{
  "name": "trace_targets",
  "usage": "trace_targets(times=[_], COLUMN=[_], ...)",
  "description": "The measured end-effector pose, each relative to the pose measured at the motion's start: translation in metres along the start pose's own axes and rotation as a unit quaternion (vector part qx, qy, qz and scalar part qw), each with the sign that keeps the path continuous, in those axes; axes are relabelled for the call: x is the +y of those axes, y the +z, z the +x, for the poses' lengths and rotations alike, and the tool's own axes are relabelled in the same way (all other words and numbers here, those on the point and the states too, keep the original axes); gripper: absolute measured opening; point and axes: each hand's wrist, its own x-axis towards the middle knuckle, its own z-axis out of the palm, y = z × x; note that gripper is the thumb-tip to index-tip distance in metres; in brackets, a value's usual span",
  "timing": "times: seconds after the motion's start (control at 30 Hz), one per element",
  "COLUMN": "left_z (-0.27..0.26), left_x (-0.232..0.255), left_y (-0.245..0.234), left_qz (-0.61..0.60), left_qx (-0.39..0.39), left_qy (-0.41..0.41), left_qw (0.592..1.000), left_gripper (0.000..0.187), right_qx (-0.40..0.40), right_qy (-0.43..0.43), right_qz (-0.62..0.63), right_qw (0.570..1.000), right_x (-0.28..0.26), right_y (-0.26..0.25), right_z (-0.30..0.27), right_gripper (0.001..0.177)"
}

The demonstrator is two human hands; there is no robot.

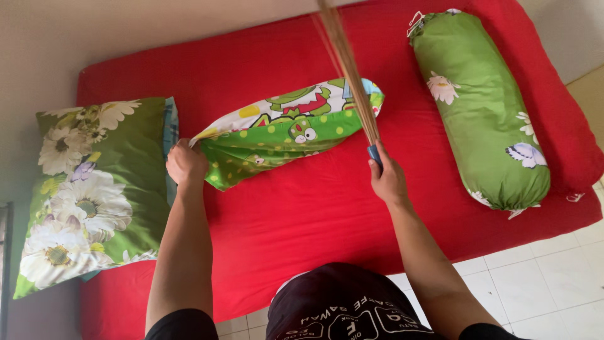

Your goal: The person uses a small broom to dust a green pillow and the red bedsheet, then straightens the bedsheet and arranges the pillows neatly on the bed.

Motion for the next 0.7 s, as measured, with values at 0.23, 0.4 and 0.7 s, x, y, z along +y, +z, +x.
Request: trace_targets(times=[0.23,0.4,0.7], left_z=[0.003,0.010,0.033], left_x=[0.001,0.005,0.008], left_y=[0.001,0.007,0.016], left_qz=[-0.001,0.008,-0.005], left_qx=[-0.070,-0.073,-0.042], left_qy=[-0.120,-0.140,-0.129], left_qw=[0.990,0.987,0.991], left_gripper=[0.033,0.035,0.033], right_qx=[0.022,-0.076,-0.078], right_qy=[0.174,0.190,0.302], right_qz=[0.294,0.314,0.377], right_qw=[0.940,0.927,0.872], right_x=[-0.009,-0.007,0.004], right_y=[0.004,0.036,0.047], right_z=[-0.004,-0.039,-0.021], right_gripper=[0.064,0.063,0.060])
